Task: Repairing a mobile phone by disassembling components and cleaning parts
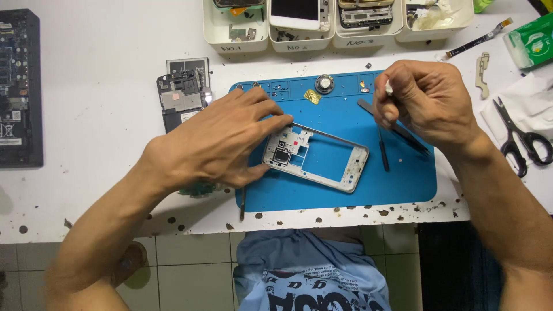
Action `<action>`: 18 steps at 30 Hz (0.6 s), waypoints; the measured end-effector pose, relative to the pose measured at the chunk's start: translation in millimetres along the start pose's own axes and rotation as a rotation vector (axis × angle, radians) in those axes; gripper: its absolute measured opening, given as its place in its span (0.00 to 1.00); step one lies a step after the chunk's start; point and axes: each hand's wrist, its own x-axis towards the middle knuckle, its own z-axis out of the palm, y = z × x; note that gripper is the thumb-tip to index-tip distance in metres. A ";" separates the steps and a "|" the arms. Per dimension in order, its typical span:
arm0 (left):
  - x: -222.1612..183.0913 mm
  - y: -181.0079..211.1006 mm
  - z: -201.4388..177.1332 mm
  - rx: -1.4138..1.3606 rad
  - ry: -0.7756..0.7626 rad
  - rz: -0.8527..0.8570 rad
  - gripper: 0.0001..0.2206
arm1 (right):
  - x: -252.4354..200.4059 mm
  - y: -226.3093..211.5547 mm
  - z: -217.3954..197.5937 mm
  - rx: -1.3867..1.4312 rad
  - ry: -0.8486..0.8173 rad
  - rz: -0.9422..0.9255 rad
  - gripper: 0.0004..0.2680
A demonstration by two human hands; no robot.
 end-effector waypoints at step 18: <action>33.0 -4.6 17.1 0.121 0.004 0.107 0.31 | 5.3 11.3 -24.8 -0.052 0.076 -0.035 0.08</action>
